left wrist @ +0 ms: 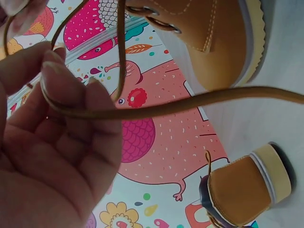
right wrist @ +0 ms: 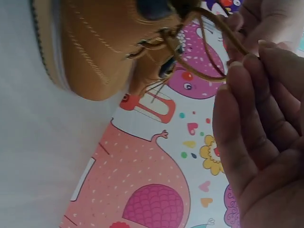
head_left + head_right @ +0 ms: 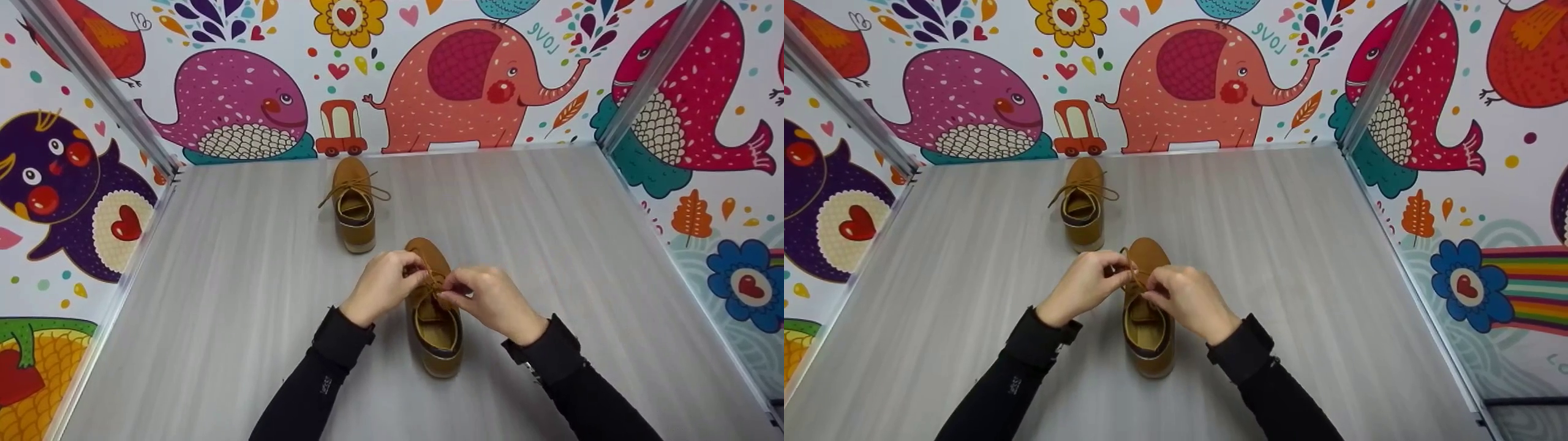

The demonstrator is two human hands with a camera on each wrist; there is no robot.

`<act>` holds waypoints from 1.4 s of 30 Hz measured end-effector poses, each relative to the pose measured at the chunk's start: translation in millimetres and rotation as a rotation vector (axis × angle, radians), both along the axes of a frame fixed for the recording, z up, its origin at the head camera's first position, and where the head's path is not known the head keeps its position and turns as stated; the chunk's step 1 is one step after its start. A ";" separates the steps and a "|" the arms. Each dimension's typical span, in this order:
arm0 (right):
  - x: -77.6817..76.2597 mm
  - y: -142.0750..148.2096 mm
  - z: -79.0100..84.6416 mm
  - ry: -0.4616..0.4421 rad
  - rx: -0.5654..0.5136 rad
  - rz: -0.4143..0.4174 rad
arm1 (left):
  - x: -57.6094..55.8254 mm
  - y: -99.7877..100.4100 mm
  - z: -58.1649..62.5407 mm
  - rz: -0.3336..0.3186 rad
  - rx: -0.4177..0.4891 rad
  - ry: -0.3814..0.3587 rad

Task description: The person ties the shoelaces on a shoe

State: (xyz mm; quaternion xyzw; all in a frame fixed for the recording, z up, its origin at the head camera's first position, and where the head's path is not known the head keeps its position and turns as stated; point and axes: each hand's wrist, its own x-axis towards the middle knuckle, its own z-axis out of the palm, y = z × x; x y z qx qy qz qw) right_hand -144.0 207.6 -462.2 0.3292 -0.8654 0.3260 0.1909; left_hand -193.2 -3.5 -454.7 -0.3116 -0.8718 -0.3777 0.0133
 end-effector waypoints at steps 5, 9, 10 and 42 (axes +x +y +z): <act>-0.8 0.3 -0.8 0.136 -0.078 -0.013 | 0.7 -1.9 0.9 -0.006 0.018 -0.021; -1.0 -1.8 3.1 0.225 -0.106 -0.015 | 0.8 -1.6 1.2 0.002 0.032 -0.025; -0.8 -2.3 3.4 0.243 -0.107 -0.010 | 0.9 -1.4 1.2 0.003 0.032 -0.026; -25.7 18.0 -48.4 -0.086 0.146 0.017 | 7.2 -12.9 -10.9 0.009 0.050 -0.066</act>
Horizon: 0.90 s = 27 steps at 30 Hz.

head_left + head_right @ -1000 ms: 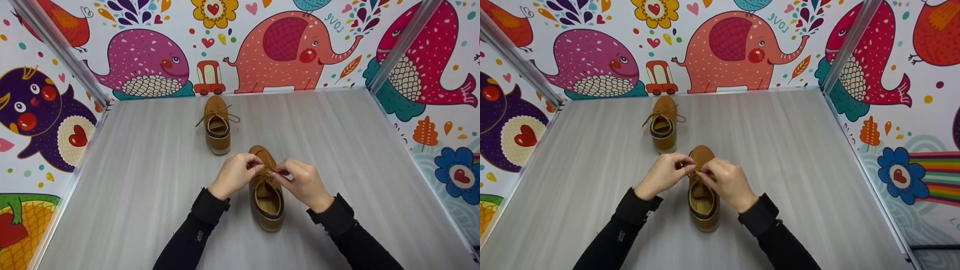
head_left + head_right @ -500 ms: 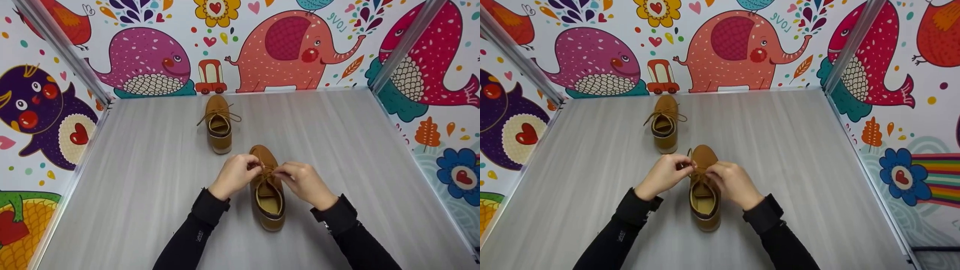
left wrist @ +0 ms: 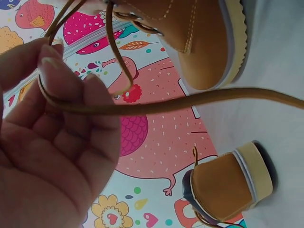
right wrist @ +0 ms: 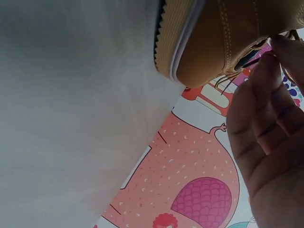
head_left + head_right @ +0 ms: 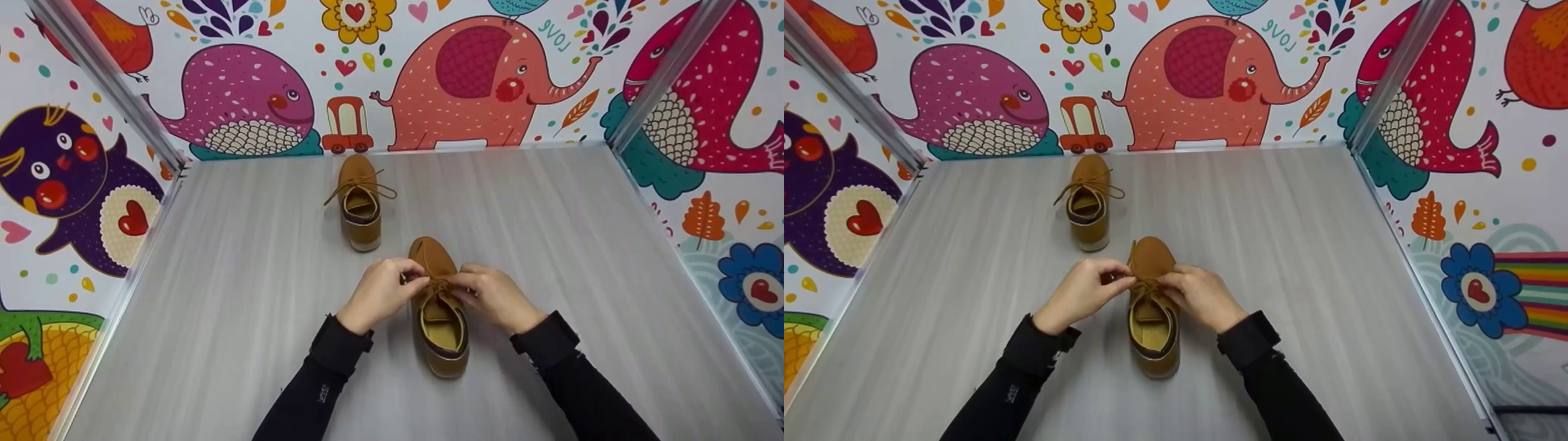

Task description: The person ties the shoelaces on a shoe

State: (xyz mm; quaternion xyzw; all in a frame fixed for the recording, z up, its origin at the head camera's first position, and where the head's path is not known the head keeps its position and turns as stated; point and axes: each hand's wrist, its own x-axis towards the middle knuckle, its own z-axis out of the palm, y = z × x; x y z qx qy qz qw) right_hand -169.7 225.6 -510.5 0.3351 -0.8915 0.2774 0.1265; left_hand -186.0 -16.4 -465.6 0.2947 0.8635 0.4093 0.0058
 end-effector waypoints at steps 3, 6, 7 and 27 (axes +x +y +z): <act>0.5 9.1 0.3 0.016 0.003 -0.024 | 1.1 -2.1 -0.2 0.010 0.005 -0.011; 1.4 28.0 0.6 0.006 0.017 -0.096 | 2.4 -4.7 -0.6 0.018 0.009 -0.016; 1.8 36.4 0.6 0.001 0.029 -0.137 | 2.9 -5.7 -0.7 0.019 0.012 -0.019; 16.9 8.6 -5.6 -0.025 0.012 -0.074 | 5.6 -10.1 -9.9 0.007 -0.044 -0.060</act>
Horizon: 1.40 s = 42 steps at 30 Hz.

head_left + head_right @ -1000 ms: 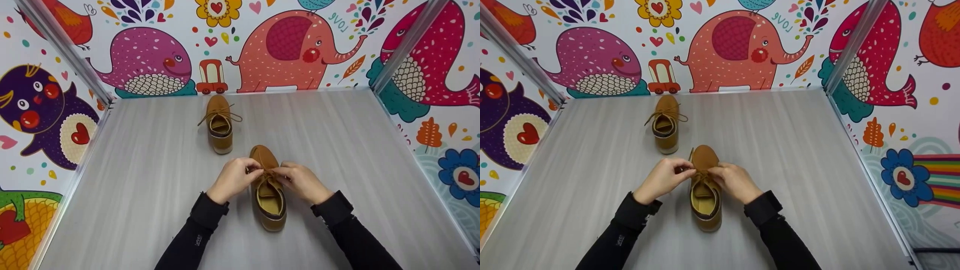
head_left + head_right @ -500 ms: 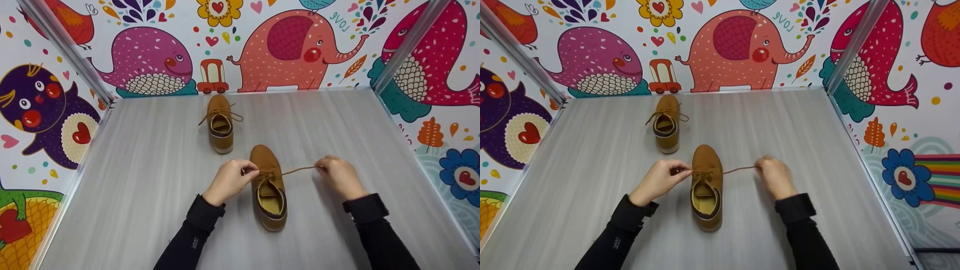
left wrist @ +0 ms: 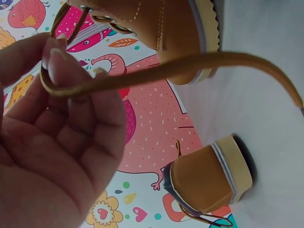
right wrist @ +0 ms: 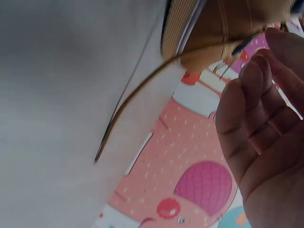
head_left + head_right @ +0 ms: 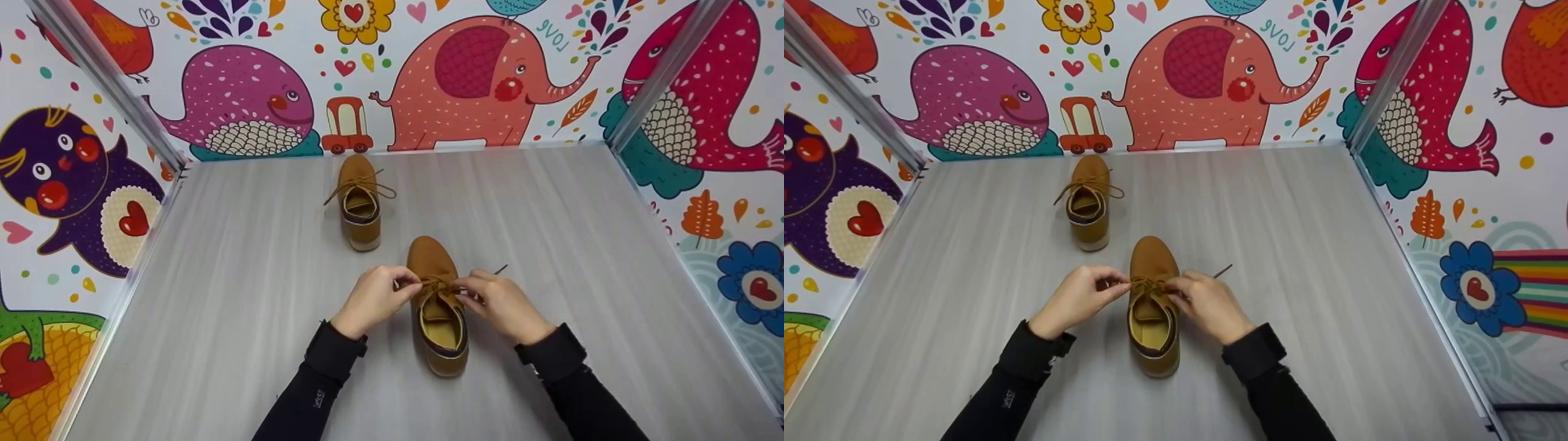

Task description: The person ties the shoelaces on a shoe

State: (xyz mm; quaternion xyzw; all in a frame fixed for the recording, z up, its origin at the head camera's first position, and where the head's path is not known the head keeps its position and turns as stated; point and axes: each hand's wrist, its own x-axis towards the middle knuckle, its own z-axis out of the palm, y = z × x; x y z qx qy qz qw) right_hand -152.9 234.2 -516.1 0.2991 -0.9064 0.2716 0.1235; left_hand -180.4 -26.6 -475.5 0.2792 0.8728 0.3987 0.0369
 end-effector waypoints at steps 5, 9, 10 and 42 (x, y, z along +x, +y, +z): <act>-2.3 -5.7 -0.1 0.008 0.013 -0.003 | -0.3 0.1 -1.5 -0.001 0.005 -0.005; -2.7 -0.6 0.0 0.016 0.032 -0.003 | -0.9 -0.5 -2.5 0.008 0.010 -0.012; -2.6 1.6 0.0 0.019 0.037 -0.004 | -1.1 -0.8 -2.7 0.010 0.011 -0.013; 20.8 62.6 -10.9 0.126 0.079 -0.354 | 12.5 -46.4 -27.6 0.209 -0.008 0.192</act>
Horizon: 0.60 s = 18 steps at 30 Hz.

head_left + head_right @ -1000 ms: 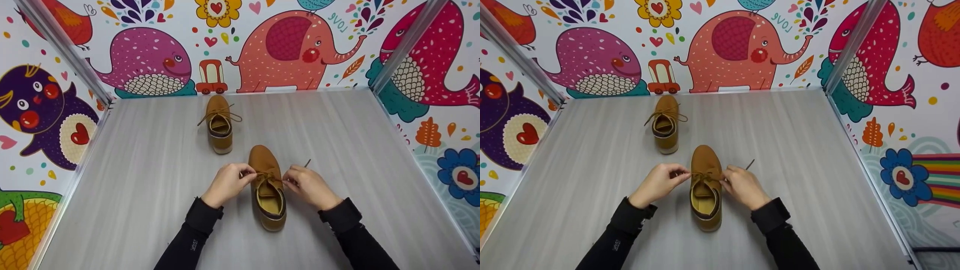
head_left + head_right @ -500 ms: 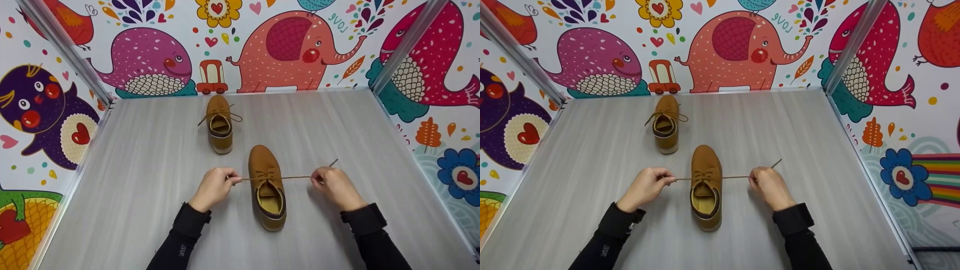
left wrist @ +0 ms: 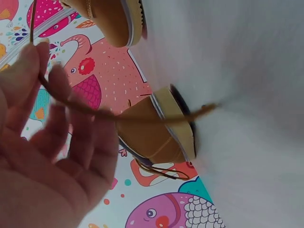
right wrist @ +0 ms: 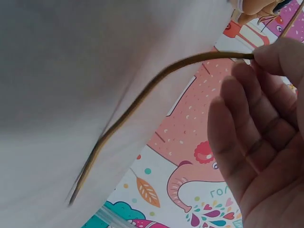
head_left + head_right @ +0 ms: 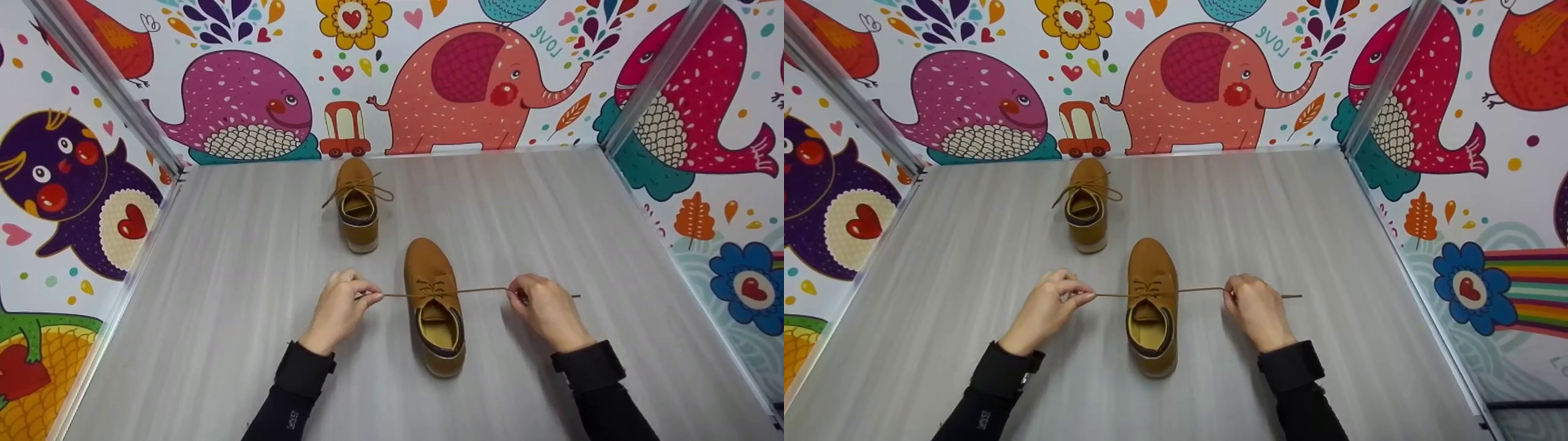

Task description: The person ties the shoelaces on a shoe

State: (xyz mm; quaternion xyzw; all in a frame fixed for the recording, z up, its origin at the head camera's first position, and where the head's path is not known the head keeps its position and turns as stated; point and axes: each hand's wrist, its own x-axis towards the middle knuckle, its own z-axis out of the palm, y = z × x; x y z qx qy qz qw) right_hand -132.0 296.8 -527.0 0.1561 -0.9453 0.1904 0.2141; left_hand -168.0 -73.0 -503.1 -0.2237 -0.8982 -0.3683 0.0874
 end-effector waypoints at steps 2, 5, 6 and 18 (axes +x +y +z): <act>1.4 -4.2 -0.7 0.017 -0.011 0.002 | 1.9 1.9 -0.3 0.016 -0.007 0.016; 3.7 -9.3 -1.2 0.017 -0.042 0.009 | 6.1 4.5 -0.9 0.021 0.026 -0.026; 4.3 -10.6 -1.4 0.011 -0.051 0.009 | 7.5 5.3 -1.7 0.025 0.044 -0.046; 9.4 -23.6 1.7 -0.046 -0.210 -0.033 | -21.1 44.3 16.7 0.058 0.552 -0.071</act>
